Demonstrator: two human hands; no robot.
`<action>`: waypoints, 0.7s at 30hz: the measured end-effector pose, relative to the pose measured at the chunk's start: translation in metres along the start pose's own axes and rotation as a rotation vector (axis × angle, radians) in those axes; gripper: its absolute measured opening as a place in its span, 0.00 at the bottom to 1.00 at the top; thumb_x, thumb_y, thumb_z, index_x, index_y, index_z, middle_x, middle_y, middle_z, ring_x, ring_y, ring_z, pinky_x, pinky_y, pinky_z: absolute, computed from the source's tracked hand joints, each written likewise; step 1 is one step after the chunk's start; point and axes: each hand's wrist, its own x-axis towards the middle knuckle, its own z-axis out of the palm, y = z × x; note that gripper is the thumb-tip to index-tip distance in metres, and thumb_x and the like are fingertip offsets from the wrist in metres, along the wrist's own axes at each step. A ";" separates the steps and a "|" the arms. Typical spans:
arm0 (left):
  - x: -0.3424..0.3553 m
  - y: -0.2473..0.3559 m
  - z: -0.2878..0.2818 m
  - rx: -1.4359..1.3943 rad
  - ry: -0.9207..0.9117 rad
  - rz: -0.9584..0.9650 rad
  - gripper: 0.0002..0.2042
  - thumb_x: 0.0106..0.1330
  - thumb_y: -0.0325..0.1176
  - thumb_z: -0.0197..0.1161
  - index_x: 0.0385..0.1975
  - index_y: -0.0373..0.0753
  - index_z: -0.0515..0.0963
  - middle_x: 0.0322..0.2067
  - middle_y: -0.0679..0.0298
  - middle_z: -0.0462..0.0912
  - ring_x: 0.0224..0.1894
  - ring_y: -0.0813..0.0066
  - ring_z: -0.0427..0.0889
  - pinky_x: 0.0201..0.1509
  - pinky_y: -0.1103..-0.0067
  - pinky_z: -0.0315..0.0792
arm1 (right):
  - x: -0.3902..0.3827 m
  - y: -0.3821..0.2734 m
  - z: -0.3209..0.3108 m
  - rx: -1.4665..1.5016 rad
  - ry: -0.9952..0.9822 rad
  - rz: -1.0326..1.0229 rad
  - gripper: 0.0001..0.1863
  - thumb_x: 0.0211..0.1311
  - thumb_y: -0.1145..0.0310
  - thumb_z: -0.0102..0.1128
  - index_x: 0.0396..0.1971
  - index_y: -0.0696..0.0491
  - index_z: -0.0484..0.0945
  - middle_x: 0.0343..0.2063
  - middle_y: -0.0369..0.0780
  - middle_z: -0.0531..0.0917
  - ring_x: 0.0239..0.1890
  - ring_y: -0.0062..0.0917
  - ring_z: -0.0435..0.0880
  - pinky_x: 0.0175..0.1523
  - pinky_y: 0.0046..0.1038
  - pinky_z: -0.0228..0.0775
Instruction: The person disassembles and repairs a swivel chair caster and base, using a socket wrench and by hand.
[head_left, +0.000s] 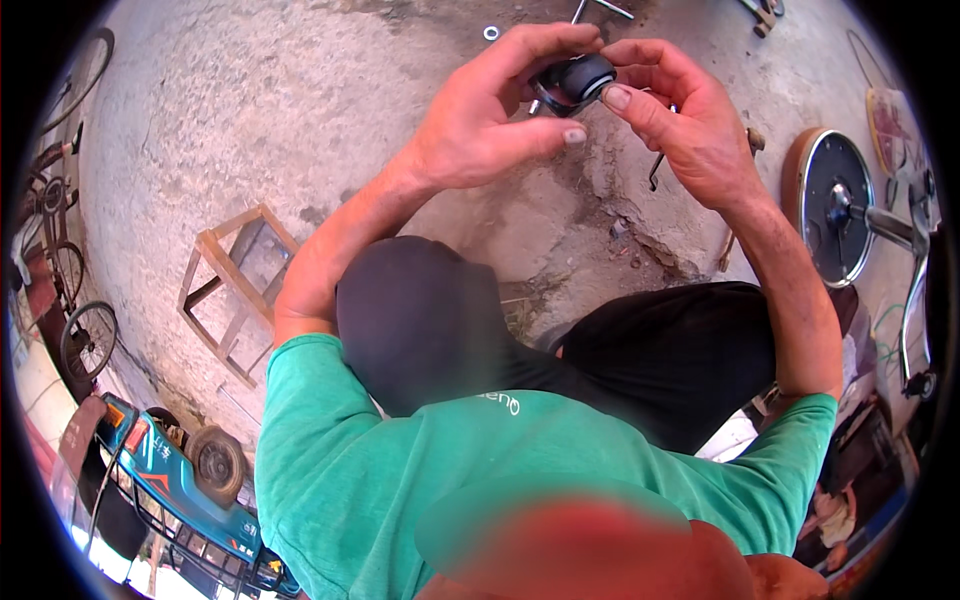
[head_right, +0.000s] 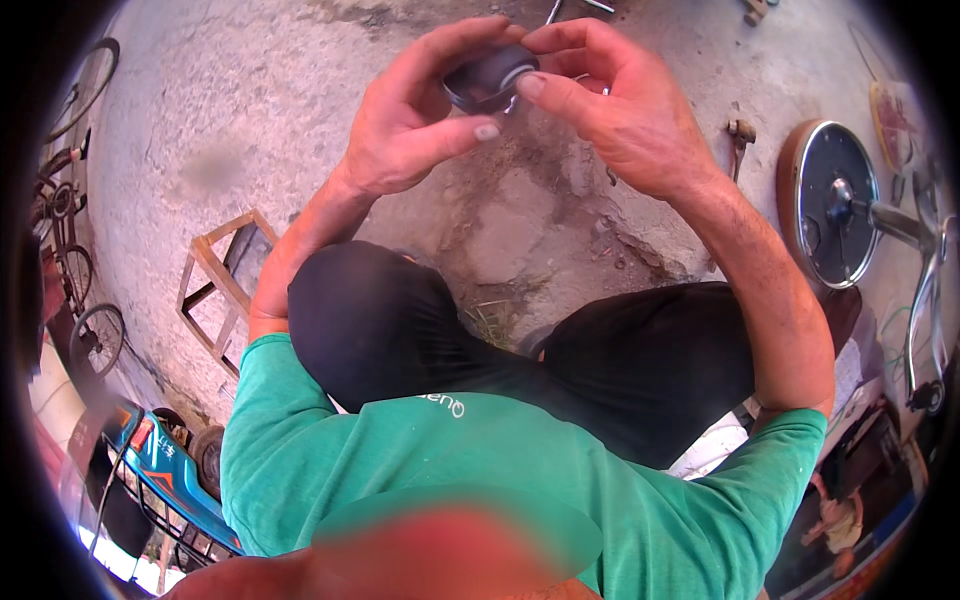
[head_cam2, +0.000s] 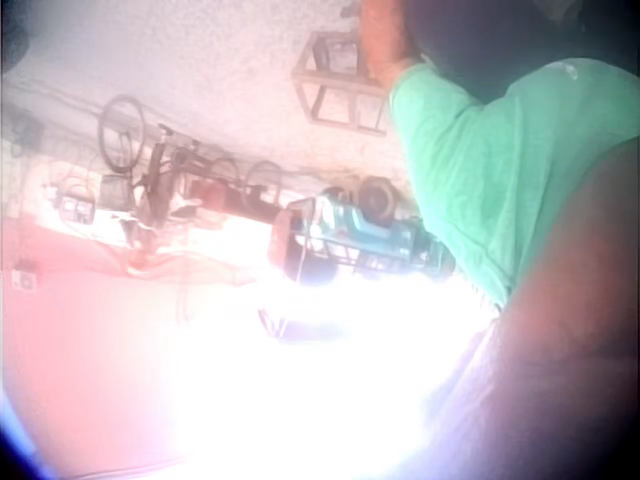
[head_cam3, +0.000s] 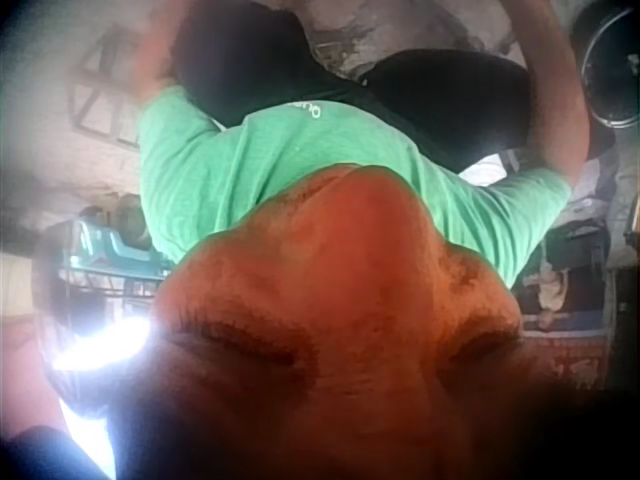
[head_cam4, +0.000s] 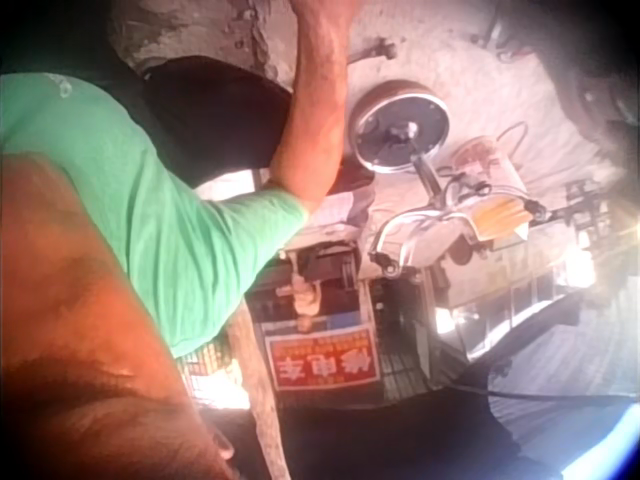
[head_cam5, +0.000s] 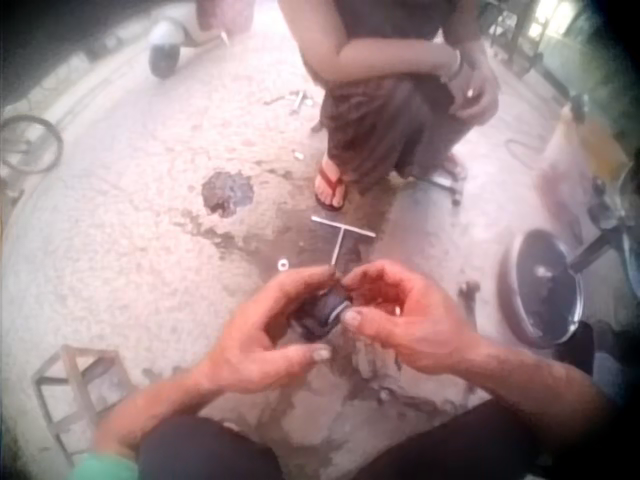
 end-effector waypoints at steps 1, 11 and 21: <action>0.001 -0.001 -0.004 0.027 -0.031 0.003 0.33 0.62 0.17 0.67 0.69 0.32 0.65 0.65 0.55 0.72 0.67 0.66 0.72 0.71 0.71 0.66 | 0.001 0.004 0.000 0.007 0.008 -0.017 0.21 0.70 0.63 0.65 0.57 0.57 0.76 0.44 0.39 0.85 0.44 0.18 0.81 0.49 0.23 0.73; 0.004 0.006 -0.010 0.397 -0.127 0.150 0.32 0.64 0.18 0.66 0.70 0.30 0.64 0.65 0.54 0.72 0.67 0.66 0.71 0.71 0.71 0.66 | 0.005 0.007 0.004 0.243 0.000 0.169 0.27 0.65 0.58 0.69 0.57 0.60 0.74 0.40 0.35 0.84 0.28 0.12 0.72 0.32 0.17 0.64; -0.006 0.009 -0.007 0.123 0.067 -0.111 0.28 0.68 0.18 0.63 0.69 0.33 0.65 0.61 0.58 0.76 0.61 0.70 0.77 0.65 0.72 0.74 | 0.009 0.003 0.005 -0.002 0.130 -0.196 0.31 0.64 0.66 0.69 0.64 0.56 0.70 0.53 0.38 0.81 0.40 0.11 0.77 0.41 0.16 0.69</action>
